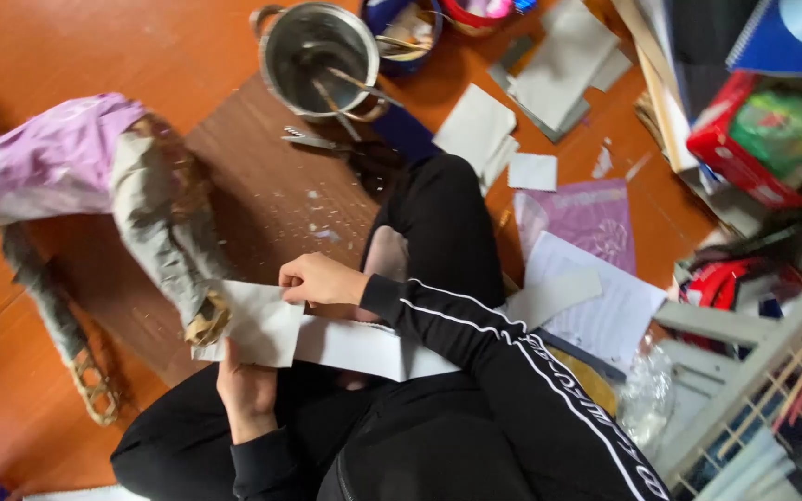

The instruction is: Decorating a paper-mache giraffe figure by wrapping its legs with blue and gold decorative paper.

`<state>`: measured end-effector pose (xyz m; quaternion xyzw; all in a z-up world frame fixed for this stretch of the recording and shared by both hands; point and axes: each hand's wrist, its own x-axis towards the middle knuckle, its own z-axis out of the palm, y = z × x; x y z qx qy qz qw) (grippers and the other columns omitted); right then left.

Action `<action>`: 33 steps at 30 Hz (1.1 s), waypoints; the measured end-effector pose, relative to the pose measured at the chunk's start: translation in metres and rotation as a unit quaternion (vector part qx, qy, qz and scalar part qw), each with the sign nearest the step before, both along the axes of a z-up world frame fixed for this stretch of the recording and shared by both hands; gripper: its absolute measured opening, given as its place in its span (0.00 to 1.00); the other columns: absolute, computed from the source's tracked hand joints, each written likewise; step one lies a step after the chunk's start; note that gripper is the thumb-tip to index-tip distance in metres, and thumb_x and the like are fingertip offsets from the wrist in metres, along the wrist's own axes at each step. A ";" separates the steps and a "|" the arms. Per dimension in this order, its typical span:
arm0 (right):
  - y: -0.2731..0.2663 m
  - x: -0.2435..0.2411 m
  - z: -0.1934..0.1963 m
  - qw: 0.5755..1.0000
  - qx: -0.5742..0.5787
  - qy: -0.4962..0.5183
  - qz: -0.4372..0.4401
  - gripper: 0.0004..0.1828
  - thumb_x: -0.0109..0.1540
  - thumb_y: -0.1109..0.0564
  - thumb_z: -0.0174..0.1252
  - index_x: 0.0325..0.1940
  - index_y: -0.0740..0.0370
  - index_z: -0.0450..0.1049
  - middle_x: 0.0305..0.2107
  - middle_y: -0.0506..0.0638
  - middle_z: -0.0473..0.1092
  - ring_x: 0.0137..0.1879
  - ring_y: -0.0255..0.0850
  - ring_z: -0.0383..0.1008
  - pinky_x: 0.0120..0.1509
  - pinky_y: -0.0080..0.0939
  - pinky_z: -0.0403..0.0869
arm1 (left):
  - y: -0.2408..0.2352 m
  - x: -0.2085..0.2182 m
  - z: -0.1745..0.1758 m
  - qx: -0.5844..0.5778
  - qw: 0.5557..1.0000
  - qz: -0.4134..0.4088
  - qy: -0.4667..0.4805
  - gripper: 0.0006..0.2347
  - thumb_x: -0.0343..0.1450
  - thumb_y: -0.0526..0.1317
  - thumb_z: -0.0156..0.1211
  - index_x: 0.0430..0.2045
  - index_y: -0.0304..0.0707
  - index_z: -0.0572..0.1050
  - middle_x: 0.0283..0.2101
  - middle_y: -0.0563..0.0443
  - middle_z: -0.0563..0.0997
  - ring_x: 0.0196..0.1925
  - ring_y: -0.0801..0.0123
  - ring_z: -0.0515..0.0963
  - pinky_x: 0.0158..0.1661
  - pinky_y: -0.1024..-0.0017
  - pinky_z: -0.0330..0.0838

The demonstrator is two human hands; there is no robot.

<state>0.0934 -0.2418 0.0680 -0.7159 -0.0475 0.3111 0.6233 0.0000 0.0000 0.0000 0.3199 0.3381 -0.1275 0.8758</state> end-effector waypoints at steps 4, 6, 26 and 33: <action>-0.010 -0.001 -0.006 0.999 -0.015 -0.026 -0.023 0.06 0.55 0.58 0.58 0.29 0.65 0.75 0.21 0.49 0.72 0.21 0.37 0.70 0.28 0.34 0.69 | -0.001 -0.002 -0.009 -0.031 0.999 -0.013 -0.009 0.15 0.78 0.43 0.45 0.55 0.33 0.70 0.52 0.48 0.79 0.51 0.69 0.79 0.51 0.73 0.72; -0.013 -0.001 -0.006 0.994 -0.061 -0.092 -0.006 0.08 0.55 0.56 0.57 0.27 0.63 0.76 0.22 0.48 0.76 0.26 0.40 0.73 0.33 0.36 0.70 | -0.004 -0.002 -0.007 -0.044 0.999 -0.014 -0.027 0.16 0.78 0.42 0.46 0.56 0.32 0.69 0.54 0.48 0.78 0.54 0.67 0.78 0.55 0.70 0.70; -0.084 -0.001 -0.010 0.906 -0.246 -0.279 -0.204 0.15 0.59 0.60 0.56 0.48 0.70 0.72 0.39 0.61 0.75 0.42 0.56 0.77 0.45 0.46 0.75 | -0.067 0.020 0.046 0.063 0.981 -0.184 -0.030 0.24 0.74 0.44 0.45 0.64 0.29 0.57 0.59 0.28 0.68 0.56 0.47 0.73 0.53 0.58 0.71; -0.258 -0.037 -0.024 0.806 -0.305 -0.253 -0.439 0.10 0.59 0.62 0.53 0.42 0.67 0.76 0.31 0.55 0.76 0.35 0.48 0.74 0.40 0.42 0.72 | -0.066 0.021 0.049 0.071 0.978 -0.196 -0.011 0.24 0.73 0.43 0.43 0.63 0.25 0.59 0.59 0.26 0.69 0.57 0.43 0.71 0.55 0.55 0.66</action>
